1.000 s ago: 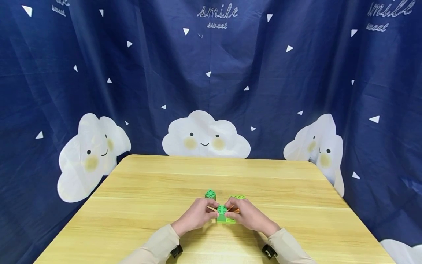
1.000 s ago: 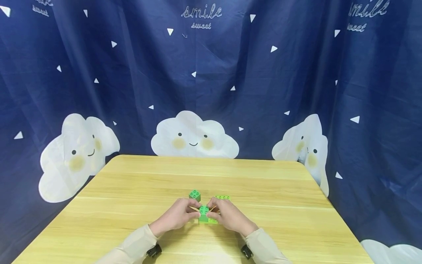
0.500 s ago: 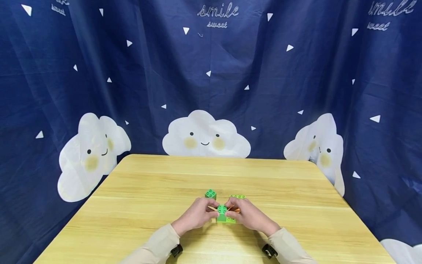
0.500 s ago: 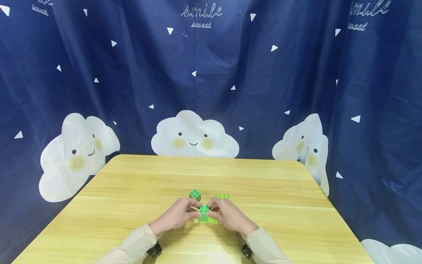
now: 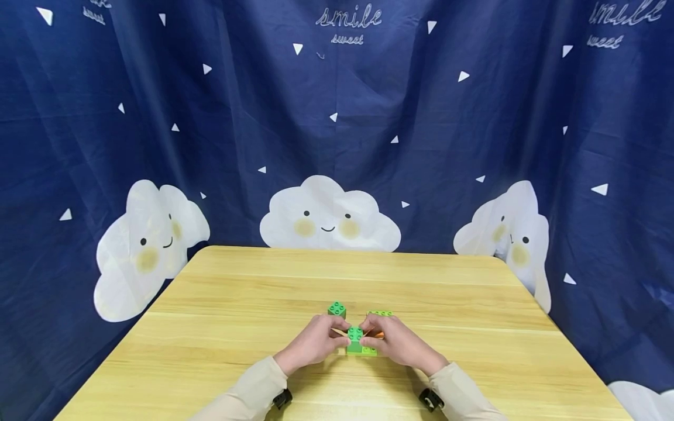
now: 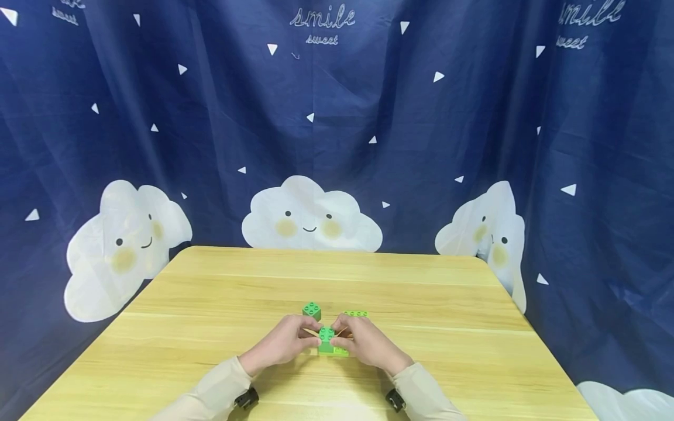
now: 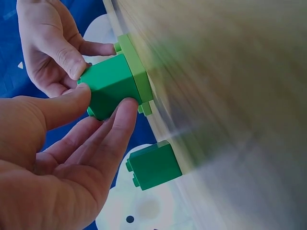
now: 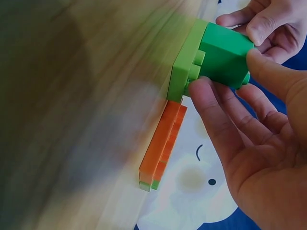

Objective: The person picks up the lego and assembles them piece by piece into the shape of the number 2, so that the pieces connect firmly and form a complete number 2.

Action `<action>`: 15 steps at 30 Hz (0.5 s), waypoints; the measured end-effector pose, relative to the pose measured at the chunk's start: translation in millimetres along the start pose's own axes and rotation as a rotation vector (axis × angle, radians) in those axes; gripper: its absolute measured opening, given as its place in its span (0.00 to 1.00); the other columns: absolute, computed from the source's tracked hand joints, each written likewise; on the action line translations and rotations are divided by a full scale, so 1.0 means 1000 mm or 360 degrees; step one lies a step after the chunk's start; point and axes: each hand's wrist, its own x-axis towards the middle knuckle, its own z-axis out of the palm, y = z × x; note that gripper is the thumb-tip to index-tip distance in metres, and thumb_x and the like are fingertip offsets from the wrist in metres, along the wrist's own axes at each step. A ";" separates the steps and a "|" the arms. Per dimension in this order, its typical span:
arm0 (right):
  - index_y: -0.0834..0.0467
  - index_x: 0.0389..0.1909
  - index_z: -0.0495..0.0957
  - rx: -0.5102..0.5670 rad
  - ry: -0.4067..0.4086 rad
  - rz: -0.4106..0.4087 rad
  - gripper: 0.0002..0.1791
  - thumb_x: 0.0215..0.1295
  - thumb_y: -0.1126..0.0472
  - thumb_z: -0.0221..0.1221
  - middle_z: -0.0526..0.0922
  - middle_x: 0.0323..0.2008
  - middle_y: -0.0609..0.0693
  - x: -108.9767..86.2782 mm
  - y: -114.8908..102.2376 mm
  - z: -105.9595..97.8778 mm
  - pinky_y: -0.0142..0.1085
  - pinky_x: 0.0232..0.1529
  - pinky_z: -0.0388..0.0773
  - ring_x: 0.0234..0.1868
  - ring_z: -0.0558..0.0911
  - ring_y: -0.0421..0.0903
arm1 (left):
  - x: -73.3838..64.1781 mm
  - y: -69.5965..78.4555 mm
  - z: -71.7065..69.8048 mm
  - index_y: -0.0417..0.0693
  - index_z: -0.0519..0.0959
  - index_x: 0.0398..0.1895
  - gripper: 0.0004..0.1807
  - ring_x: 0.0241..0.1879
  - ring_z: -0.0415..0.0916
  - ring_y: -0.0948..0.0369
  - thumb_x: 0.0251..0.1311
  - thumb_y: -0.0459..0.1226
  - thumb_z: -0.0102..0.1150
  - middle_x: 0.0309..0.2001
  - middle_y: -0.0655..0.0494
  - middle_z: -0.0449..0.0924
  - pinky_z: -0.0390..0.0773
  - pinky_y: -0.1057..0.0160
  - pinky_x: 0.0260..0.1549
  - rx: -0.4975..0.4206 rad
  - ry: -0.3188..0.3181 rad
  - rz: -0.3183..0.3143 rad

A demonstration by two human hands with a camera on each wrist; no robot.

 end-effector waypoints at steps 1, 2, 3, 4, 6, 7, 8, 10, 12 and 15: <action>0.53 0.46 0.81 0.0002 -0.0001 0.0005 0.06 0.73 0.58 0.61 0.86 0.45 0.45 0.000 0.000 0.000 0.32 0.47 0.83 0.48 0.86 0.44 | 0.000 0.001 0.000 0.30 0.81 0.52 0.15 0.45 0.87 0.49 0.63 0.27 0.66 0.53 0.37 0.83 0.87 0.62 0.42 0.0001 -0.0002 0.0001; 0.53 0.46 0.81 0.0003 -0.0001 0.0009 0.06 0.73 0.58 0.62 0.86 0.45 0.44 0.000 0.001 0.000 0.32 0.47 0.83 0.48 0.86 0.43 | 0.000 0.001 0.000 0.30 0.81 0.52 0.15 0.46 0.87 0.49 0.63 0.28 0.66 0.53 0.37 0.83 0.87 0.62 0.42 0.0004 -0.0005 0.0004; 0.53 0.46 0.81 0.0003 0.0001 0.0010 0.06 0.73 0.57 0.62 0.86 0.45 0.44 0.000 0.001 0.000 0.32 0.47 0.83 0.47 0.86 0.43 | 0.000 0.002 -0.001 0.30 0.81 0.52 0.15 0.46 0.87 0.49 0.64 0.28 0.66 0.53 0.38 0.83 0.87 0.62 0.42 0.0007 -0.0009 0.0004; 0.53 0.46 0.81 0.0003 0.0002 0.0013 0.06 0.73 0.57 0.62 0.86 0.45 0.44 0.000 0.001 0.000 0.32 0.46 0.83 0.47 0.86 0.43 | 0.000 0.002 -0.001 0.30 0.81 0.53 0.15 0.46 0.87 0.49 0.64 0.28 0.66 0.52 0.38 0.83 0.87 0.62 0.42 0.0012 -0.0014 0.0007; 0.53 0.46 0.81 0.0006 0.0006 0.0015 0.06 0.73 0.57 0.62 0.86 0.45 0.44 0.000 0.002 0.000 0.33 0.46 0.84 0.47 0.86 0.43 | 0.000 0.002 -0.002 0.31 0.81 0.53 0.15 0.46 0.87 0.50 0.65 0.29 0.66 0.53 0.39 0.83 0.87 0.63 0.42 0.0032 -0.0025 0.0013; 0.53 0.46 0.81 0.0008 0.0007 0.0014 0.06 0.73 0.56 0.62 0.86 0.45 0.44 0.000 0.002 0.000 0.34 0.47 0.84 0.47 0.86 0.43 | 0.000 0.002 -0.002 0.31 0.81 0.53 0.15 0.46 0.87 0.51 0.65 0.29 0.66 0.53 0.39 0.83 0.87 0.63 0.42 0.0042 -0.0031 0.0016; 0.53 0.46 0.81 0.0008 0.0009 0.0011 0.06 0.73 0.56 0.62 0.87 0.45 0.44 0.000 0.003 0.000 0.34 0.47 0.84 0.48 0.86 0.43 | 0.000 0.002 -0.002 0.31 0.81 0.53 0.15 0.46 0.87 0.51 0.65 0.30 0.66 0.53 0.39 0.84 0.86 0.64 0.42 0.0054 -0.0033 0.0019; 0.53 0.46 0.80 0.0010 0.0012 0.0001 0.06 0.73 0.56 0.62 0.87 0.45 0.44 0.000 0.003 0.001 0.34 0.47 0.84 0.48 0.86 0.44 | 0.000 0.001 -0.001 0.32 0.81 0.53 0.15 0.45 0.87 0.53 0.66 0.32 0.66 0.52 0.41 0.84 0.86 0.65 0.41 0.0078 -0.0033 0.0027; 0.53 0.46 0.80 0.0006 0.0015 -0.0012 0.06 0.73 0.57 0.62 0.87 0.44 0.44 0.000 0.003 0.001 0.34 0.47 0.84 0.47 0.86 0.43 | 0.001 -0.001 -0.001 0.33 0.82 0.52 0.15 0.44 0.87 0.54 0.66 0.33 0.66 0.51 0.41 0.85 0.86 0.67 0.41 0.0085 -0.0026 0.0032; 0.52 0.46 0.80 -0.0004 0.0017 -0.0016 0.06 0.73 0.56 0.62 0.87 0.44 0.44 0.000 0.004 0.002 0.32 0.46 0.83 0.46 0.86 0.41 | 0.001 -0.003 0.000 0.32 0.82 0.52 0.15 0.44 0.87 0.54 0.65 0.32 0.66 0.51 0.41 0.85 0.86 0.68 0.41 0.0084 -0.0013 0.0042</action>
